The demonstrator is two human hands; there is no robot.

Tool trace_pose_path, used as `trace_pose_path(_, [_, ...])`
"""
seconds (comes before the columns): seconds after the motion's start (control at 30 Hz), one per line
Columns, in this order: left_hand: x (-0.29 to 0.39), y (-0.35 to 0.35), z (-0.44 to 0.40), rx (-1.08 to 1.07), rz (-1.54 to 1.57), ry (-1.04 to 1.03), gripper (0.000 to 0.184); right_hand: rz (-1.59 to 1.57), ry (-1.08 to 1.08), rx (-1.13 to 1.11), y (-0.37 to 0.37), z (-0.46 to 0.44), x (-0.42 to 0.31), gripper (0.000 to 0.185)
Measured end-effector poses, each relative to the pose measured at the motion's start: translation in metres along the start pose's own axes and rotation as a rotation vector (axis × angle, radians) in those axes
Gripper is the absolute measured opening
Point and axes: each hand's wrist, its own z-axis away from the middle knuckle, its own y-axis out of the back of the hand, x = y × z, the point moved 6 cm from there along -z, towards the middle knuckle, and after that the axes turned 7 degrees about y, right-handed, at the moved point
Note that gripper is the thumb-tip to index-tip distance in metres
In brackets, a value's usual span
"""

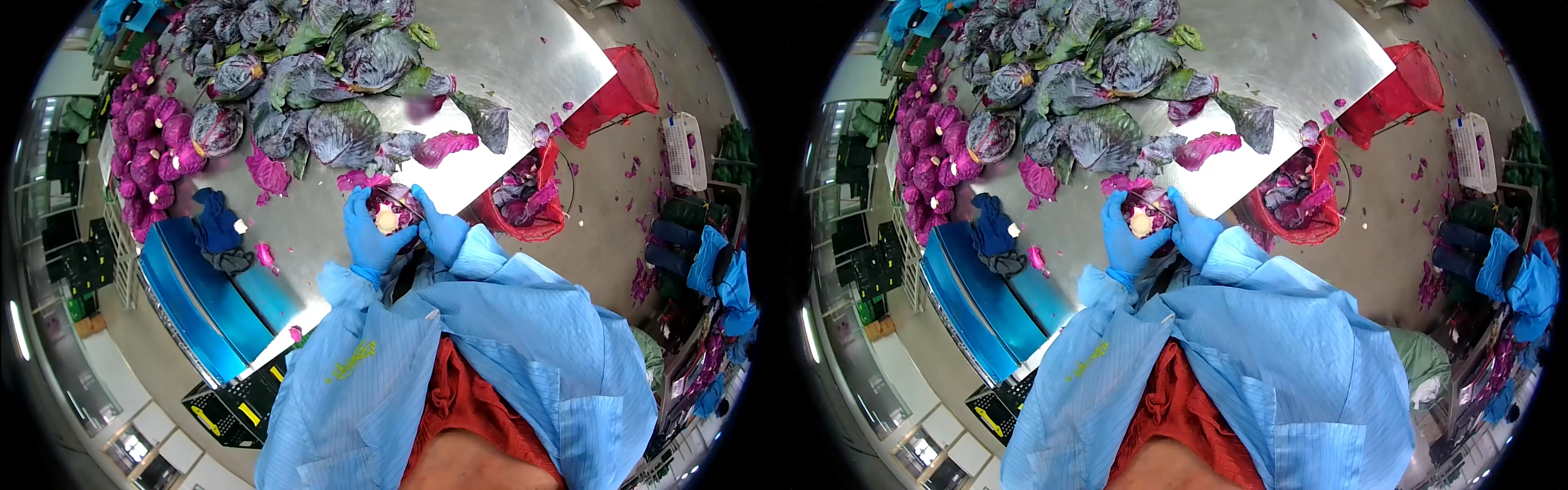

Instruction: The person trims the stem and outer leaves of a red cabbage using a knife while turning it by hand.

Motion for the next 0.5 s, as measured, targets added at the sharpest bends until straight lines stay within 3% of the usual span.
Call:
trace_pose_path(0.33, [0.016,-0.001,0.003,0.050,-0.057,-0.047,0.100,0.138,-0.070,-0.098,-0.001,-0.008,0.001,0.072])
trace_pose_path(0.43, [0.015,-0.003,0.001,0.047,-0.044,-0.039,0.101,0.138,-0.025,-0.027,-0.003,-0.010,0.004,0.070])
trace_pose_path(0.5, [0.013,-0.006,0.002,0.028,-0.037,-0.017,0.102,0.160,-0.097,-0.065,0.004,-0.013,0.002,0.059])
